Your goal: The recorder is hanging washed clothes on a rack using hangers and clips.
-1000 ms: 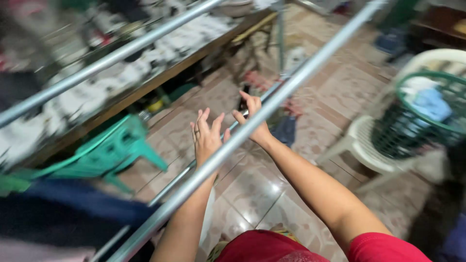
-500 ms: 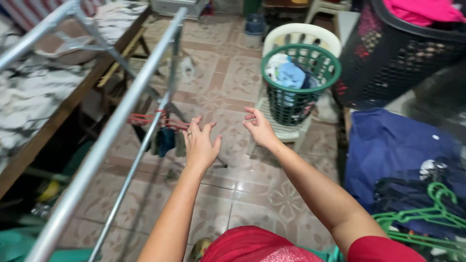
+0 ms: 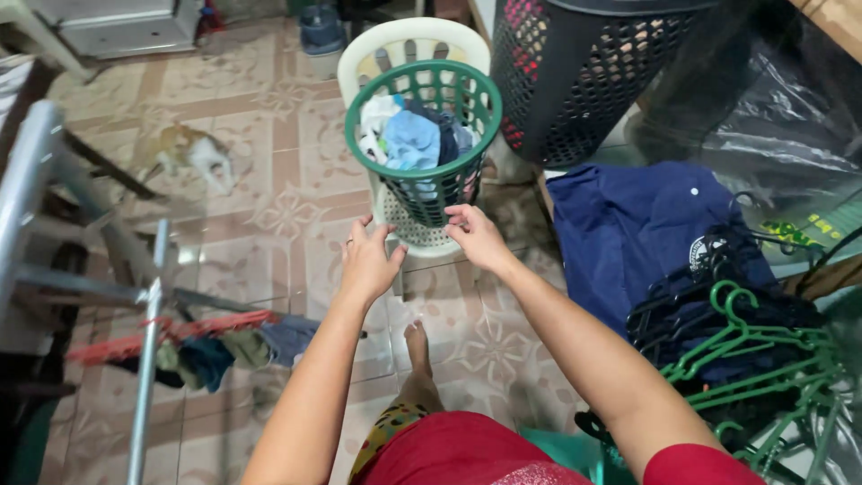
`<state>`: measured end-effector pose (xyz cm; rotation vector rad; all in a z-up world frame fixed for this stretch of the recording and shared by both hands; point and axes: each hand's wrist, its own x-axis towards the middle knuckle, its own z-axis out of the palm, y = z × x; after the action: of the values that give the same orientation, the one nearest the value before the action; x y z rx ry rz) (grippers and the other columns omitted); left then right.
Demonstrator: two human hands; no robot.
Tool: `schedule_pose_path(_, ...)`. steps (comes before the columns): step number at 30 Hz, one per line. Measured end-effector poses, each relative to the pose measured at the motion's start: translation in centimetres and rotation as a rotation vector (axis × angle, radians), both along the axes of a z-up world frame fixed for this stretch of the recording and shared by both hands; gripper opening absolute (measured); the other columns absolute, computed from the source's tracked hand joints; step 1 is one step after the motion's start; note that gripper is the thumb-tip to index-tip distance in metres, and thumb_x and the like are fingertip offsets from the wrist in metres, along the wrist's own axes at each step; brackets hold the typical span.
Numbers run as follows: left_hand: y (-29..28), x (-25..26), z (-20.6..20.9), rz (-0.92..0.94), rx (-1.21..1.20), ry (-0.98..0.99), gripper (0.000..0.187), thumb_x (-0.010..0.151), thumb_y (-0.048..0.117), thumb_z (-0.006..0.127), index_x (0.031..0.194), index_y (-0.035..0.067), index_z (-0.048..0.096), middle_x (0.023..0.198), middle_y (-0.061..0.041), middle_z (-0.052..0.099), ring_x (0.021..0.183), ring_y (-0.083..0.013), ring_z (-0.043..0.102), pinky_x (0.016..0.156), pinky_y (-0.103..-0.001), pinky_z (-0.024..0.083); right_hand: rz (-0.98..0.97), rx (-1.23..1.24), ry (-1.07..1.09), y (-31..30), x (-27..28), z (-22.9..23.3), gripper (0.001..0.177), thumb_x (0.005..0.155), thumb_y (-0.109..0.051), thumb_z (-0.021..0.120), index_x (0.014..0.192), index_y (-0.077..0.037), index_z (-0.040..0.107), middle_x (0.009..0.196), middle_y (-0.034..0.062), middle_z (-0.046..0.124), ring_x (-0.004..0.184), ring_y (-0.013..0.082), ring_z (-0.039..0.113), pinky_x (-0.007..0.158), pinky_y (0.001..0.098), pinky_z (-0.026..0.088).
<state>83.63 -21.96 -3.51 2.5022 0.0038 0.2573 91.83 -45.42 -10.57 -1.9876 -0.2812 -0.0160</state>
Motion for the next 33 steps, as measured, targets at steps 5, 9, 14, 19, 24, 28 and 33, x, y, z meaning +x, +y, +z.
schedule_pose_path(5, -0.9, 10.3, -3.9, -0.071, -0.075, 0.058, 0.046, 0.082, 0.032, 0.078, 0.124, 0.016, 0.069, 0.147, -0.022, 0.043, 0.130, -0.0454, 0.048, 0.108, -0.051, 0.040, -0.071, -0.088, -0.107, -1.3, 7.2, -2.2, 0.032, 0.091, -0.018, 0.073, 0.121, -0.008, 0.068, 0.109, 0.0094, 0.067, 0.097, 0.0191, 0.068, 0.086, 0.0330, 0.056)
schedule_pose_path(9, -1.0, 20.3, -7.7, -0.090, -0.152, 0.037, 0.049, 0.083, 0.028, 0.079, 0.127, 0.011, 0.067, 0.143, -0.025, 0.046, 0.131, -0.0440, 0.051, 0.108, -0.044, 0.044, -0.133, -0.219, -0.040, 0.2, 12.9, -1.1, 0.031, 0.089, -0.019, 0.073, 0.118, -0.008, 0.070, 0.106, 0.0109, 0.066, 0.093, 0.0227, 0.069, 0.084, 0.0347, 0.056)
schedule_pose_path(14, -1.3, 29.4, -9.5, -0.071, -0.165, 0.058, 0.061, 0.082, 0.024, 0.078, 0.135, 0.002, 0.056, 0.145, -0.024, 0.047, 0.132, -0.0430, 0.049, 0.108, -0.045, 0.043, -0.084, -0.288, -0.048, 2.4, 18.3, -1.1, 0.032, 0.090, -0.023, 0.071, 0.118, -0.009, 0.069, 0.111, 0.0128, 0.065, 0.104, 0.0303, 0.066, 0.091, 0.0393, 0.053)
schedule_pose_path(19, -0.1, 35.0, -12.3, -0.001, -0.153, -0.104, 0.085, 0.073, 0.025, 0.085, 0.140, -0.008, 0.044, 0.142, -0.032, 0.046, 0.129, -0.0479, 0.047, 0.107, -0.047, 0.042, -0.062, -0.374, -0.012, 3.6, 21.6, -2.8, 0.033, 0.091, -0.027, 0.071, 0.119, -0.011, 0.070, 0.116, 0.0137, 0.064, 0.112, 0.0339, 0.063, 0.095, 0.0413, 0.051)
schedule_pose_path(24, 1.4, 36.8, -12.8, 0.042, -0.259, 0.408, 0.049, 0.088, 0.037, 0.074, 0.124, 0.004, 0.073, 0.117, -0.021, 0.071, 0.116, -0.0376, 0.067, 0.102, -0.041, 0.050, -0.064, -0.280, 0.131, 3.1, 23.4, -5.9, 0.055, 0.084, -0.030, 0.074, 0.134, -0.011, 0.058, 0.129, 0.0162, 0.057, 0.119, 0.0338, 0.063, 0.096, 0.0408, 0.054)
schedule_pose_path(28, 1.2, 37.1, -6.5, -0.055, -0.839, 0.331, 0.040, 0.095, 0.032, 0.070, 0.114, -0.003, 0.072, 0.106, -0.013, 0.072, 0.097, -0.0214, 0.065, 0.090, -0.033, 0.049, -0.090, -0.327, 0.166, 3.3, 25.2, -6.2, 0.091, 0.074, -0.034, 0.086, 0.146, -0.006, 0.038, 0.138, 0.0235, 0.045, 0.126, 0.0387, 0.054, 0.101, 0.0429, 0.048)
schedule_pose_path(33, -0.4, 37.7, 2.0, -0.429, -1.506, 0.336, 0.033, 0.099, 0.021, 0.068, 0.124, 0.001, 0.061, 0.113, -0.004, 0.067, 0.106, -0.0129, 0.061, 0.094, -0.030, 0.050, -0.023, 0.055, 0.275, 3.6, 27.2, -6.1, 0.116, 0.068, -0.021, 0.093, 0.156, -0.002, 0.019, 0.153, 0.0251, 0.037, 0.140, 0.0421, 0.039, 0.114, 0.0481, 0.036)
